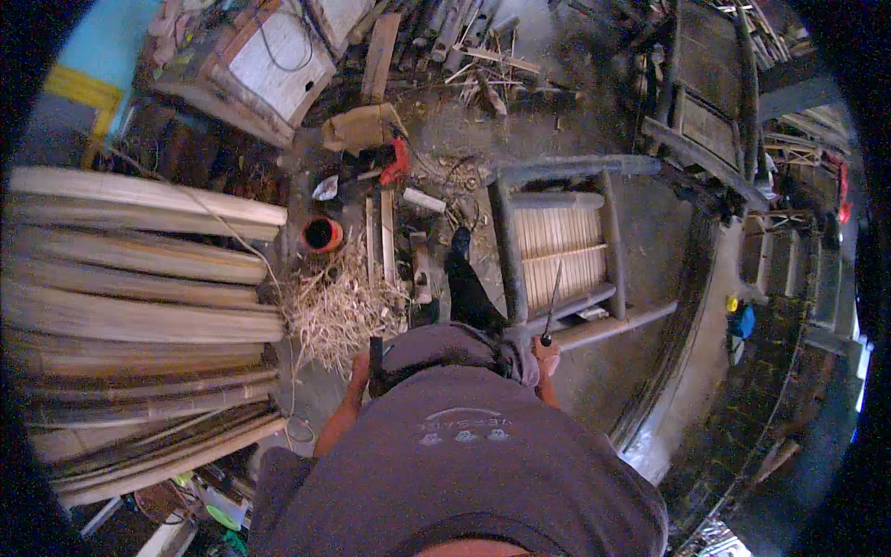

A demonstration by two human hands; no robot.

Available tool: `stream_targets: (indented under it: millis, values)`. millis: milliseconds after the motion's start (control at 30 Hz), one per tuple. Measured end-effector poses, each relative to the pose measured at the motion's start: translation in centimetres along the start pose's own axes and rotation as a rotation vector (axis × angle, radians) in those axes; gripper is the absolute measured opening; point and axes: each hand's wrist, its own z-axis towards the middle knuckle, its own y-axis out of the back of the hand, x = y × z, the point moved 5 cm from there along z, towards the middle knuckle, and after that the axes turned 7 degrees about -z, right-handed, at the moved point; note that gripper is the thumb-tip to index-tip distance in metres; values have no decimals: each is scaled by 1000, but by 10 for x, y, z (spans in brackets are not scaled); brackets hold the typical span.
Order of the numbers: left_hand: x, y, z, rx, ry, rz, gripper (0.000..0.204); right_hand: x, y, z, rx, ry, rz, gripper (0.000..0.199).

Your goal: The person assembles a bamboo chair by inserting thin bamboo strips into pre-drilled holes in the frame. They use a machete to tap the strips into place and adjust the chair's position multiple times. The person also picks up a small white packet from the floor.

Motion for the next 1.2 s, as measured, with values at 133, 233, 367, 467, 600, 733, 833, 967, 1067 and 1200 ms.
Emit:
stream_targets:
  millis: [133, 233, 367, 467, 600, 733, 833, 967, 1067, 1200]
  values:
    - [-34, 30, 16, 1, 72, 9, 32, 82, 4, 57, 48, -32, 59, 35]
    - [-74, 54, 50, 7, 74, 12, 32, 134, 22, 86, 117, -32, 67, 37]
    - [-132, 91, 107, 14, 31, 57, 31, 204, 62, 130, 93, -168, 160, 38]
    - [-166, 116, 138, -24, 24, 25, 31, 221, 38, 168, 46, -109, 272, 37]
    - [-198, 143, 182, -14, 8, 49, 30, 258, 45, 184, -13, -149, 207, 34]
    - [-217, 168, 228, 39, 10, 95, 30, 282, 20, 207, -30, -243, 209, 31]
    - [-220, 187, 265, 81, 31, 155, 29, 313, 17, 223, 18, -258, 234, 34]
    - [-234, 218, 335, 168, 17, 253, 29, 348, 8, 241, 4, -316, 217, 39]
    - [-261, 253, 414, 228, -73, 346, 29, 369, 6, 257, -36, -367, 158, 36]
    - [-317, 306, 549, 287, -378, 524, 28, 426, 17, 238, 89, -516, 115, 36]
